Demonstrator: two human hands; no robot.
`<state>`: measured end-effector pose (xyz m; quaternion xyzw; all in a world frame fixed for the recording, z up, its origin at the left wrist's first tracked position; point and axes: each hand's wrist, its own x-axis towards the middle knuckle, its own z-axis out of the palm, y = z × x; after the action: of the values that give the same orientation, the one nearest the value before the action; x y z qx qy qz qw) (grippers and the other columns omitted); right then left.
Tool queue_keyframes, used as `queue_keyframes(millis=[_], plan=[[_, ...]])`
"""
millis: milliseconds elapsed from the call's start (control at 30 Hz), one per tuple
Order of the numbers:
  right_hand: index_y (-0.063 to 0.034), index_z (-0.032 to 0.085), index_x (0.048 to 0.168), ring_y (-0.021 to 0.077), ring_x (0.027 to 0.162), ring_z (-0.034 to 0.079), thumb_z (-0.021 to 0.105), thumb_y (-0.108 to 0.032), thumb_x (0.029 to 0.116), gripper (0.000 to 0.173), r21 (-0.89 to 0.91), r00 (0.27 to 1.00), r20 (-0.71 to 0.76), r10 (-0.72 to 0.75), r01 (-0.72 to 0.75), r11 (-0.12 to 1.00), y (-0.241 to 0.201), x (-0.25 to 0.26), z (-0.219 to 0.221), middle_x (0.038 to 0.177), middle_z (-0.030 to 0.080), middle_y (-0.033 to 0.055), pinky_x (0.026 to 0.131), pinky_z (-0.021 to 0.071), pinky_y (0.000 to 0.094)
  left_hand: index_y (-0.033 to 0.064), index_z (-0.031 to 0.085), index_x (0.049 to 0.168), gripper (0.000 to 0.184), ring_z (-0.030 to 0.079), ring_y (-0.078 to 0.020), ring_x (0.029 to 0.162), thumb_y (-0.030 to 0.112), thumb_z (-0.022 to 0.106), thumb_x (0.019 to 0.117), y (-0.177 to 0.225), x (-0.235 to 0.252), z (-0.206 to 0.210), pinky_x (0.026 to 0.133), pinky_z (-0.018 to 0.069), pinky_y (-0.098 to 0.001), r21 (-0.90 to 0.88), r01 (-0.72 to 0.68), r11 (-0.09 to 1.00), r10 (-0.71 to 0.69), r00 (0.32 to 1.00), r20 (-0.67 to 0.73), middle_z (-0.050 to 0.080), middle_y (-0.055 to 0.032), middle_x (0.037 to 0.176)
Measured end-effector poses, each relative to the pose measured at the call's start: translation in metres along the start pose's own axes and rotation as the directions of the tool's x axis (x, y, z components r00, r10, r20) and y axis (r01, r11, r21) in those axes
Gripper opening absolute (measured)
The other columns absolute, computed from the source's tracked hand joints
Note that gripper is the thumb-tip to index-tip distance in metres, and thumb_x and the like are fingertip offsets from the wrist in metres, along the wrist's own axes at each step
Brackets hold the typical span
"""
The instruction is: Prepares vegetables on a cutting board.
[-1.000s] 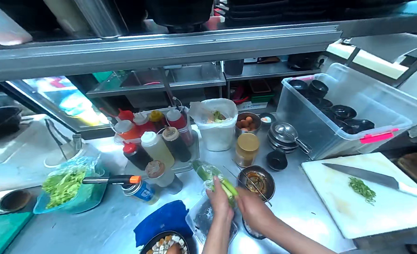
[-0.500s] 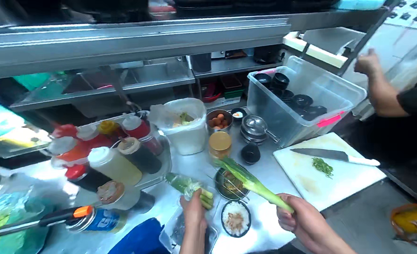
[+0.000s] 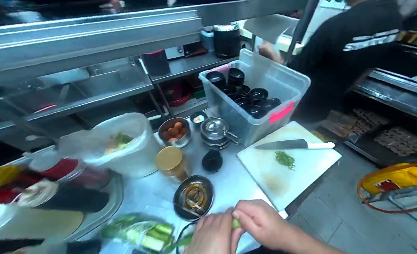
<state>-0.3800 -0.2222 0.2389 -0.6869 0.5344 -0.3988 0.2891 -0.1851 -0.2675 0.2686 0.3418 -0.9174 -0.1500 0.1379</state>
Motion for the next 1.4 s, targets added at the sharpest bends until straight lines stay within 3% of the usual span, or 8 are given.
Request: queue_keyframes(millis=[167, 433, 600, 767, 900, 1067, 1200, 1400], plan=[[-0.0078, 0.064, 0.087, 0.0151, 0.061, 0.061, 0.044, -0.03, 0.1102, 0.038, -0.081, 0.962, -0.23, -0.147, 0.132, 0.988, 0.055, -0.014, -0.056, 0.066, 0.058, 0.004, 0.058, 0.0514, 0.0334, 0.0028, 0.069, 0.093, 0.054, 0.068, -0.0257, 0.064, 0.052, 0.051, 0.1044, 0.043, 0.049, 0.046, 0.061, 0.0574, -0.0502, -0.405, 0.223, 0.887, -0.118, 0.957, 0.266, 0.066, -0.0099, 0.07], [-0.0099, 0.065, 0.11, 0.001, 0.063, 0.051, 0.044, -0.032, 0.1103, 0.03, 0.199, 0.838, -0.518, 0.172, -0.077, 0.977, 0.15, -0.034, -0.208, 0.079, 0.059, -0.006, 0.056, 0.0456, 0.0197, 0.0021, 0.065, 0.102, 0.059, 0.059, -0.0121, 0.047, 0.041, 0.023, 0.1125, 0.13, 0.167, 0.117, 0.044, 0.0539, -0.0285, -0.811, 0.537, 0.23, -0.358, 0.822, 0.442, 0.061, -0.0024, 0.059], [-0.0085, 0.059, 0.121, 0.0075, 0.061, 0.059, 0.069, -0.04, 0.0978, 0.04, 0.336, 0.968, -0.149, 0.202, -0.143, 0.931, 0.155, -0.038, -0.218, 0.079, 0.062, 0.0008, 0.054, 0.054, 0.0274, 0.0048, 0.057, 0.11, 0.035, 0.062, -0.0115, 0.05, 0.027, 0.03, 0.112, 0.18, 0.202, 0.128, 0.047, 0.057, -0.0312, -0.726, 0.46, 0.511, -0.363, 0.881, 0.302, 0.064, -0.0002, 0.065], [-0.0063, 0.061, 0.125, 0.0085, 0.052, 0.053, 0.05, -0.023, 0.1069, 0.027, 0.21, 0.955, -0.269, 0.126, -0.07, 0.975, 0.176, -0.036, -0.221, 0.068, 0.058, -0.0003, 0.047, 0.0483, 0.0288, 0.0075, 0.061, 0.104, 0.045, 0.063, -0.0145, 0.051, 0.041, 0.032, 0.1119, 0.183, 0.193, 0.131, 0.05, 0.057, -0.0381, -0.509, 0.487, 0.71, -0.387, 0.873, 0.296, 0.063, -0.0001, 0.063], [-0.003, 0.062, 0.128, 0.0196, 0.066, 0.062, 0.049, -0.021, 0.1048, 0.032, -0.157, 0.85, -0.457, 0.262, -0.367, 0.917, 0.26, -0.043, -0.278, 0.081, 0.065, 0.0081, 0.062, 0.0561, 0.0421, 0.0019, 0.062, 0.12, 0.036, 0.063, -0.0149, 0.052, 0.026, 0.037, 0.1116, 0.162, 0.163, 0.143, 0.05, 0.0576, -0.0352, -0.679, 0.521, 0.517, -0.382, 0.851, 0.361, 0.066, -0.0049, 0.068], [-0.0152, 0.061, 0.141, 0.0484, 0.128, 0.054, 0.07, -0.029, 0.0937, 0.05, -0.616, 0.926, 0.007, 0.377, -0.293, 0.731, 0.345, -0.075, -0.343, 0.136, 0.06, 0.0225, 0.101, 0.0434, 0.0713, 0.0088, 0.064, 0.123, 0.041, 0.069, -0.0136, 0.068, 0.041, 0.041, 0.1102, 0.141, 0.142, 0.153, 0.064, 0.0612, -0.0326, -0.944, 0.219, 0.246, -0.337, 0.933, 0.128, 0.069, -0.0031, 0.079], [-0.0171, 0.063, 0.138, 0.0473, 0.111, 0.064, 0.073, -0.019, 0.0934, 0.046, -0.666, 0.949, 0.112, 0.295, -0.149, 0.731, 0.355, -0.08, -0.348, 0.118, 0.068, 0.0233, 0.093, 0.0509, 0.0668, 0.0155, 0.068, 0.122, 0.037, 0.071, -0.0183, 0.093, 0.044, 0.053, 0.1054, 0.128, 0.146, 0.142, 0.082, 0.0623, -0.0353, -0.971, 0.006, 0.241, -0.258, 0.964, -0.058, 0.071, -0.0068, 0.108], [-0.001, 0.06, 0.137, 0.053, 0.096, 0.068, 0.062, -0.015, 0.0941, 0.045, -0.615, 0.949, 0.203, 0.243, -0.07, 0.785, 0.307, -0.098, -0.372, 0.107, 0.068, 0.0323, 0.081, 0.0552, 0.0671, 0.0194, 0.057, 0.143, 0.04, 0.071, -0.029, 0.097, 0.031, 0.059, 0.105, 0.112, 0.149, 0.111, 0.086, 0.0614, -0.0458, -0.965, -0.134, 0.224, -0.253, 0.949, -0.19, 0.071, -0.0152, 0.11]])
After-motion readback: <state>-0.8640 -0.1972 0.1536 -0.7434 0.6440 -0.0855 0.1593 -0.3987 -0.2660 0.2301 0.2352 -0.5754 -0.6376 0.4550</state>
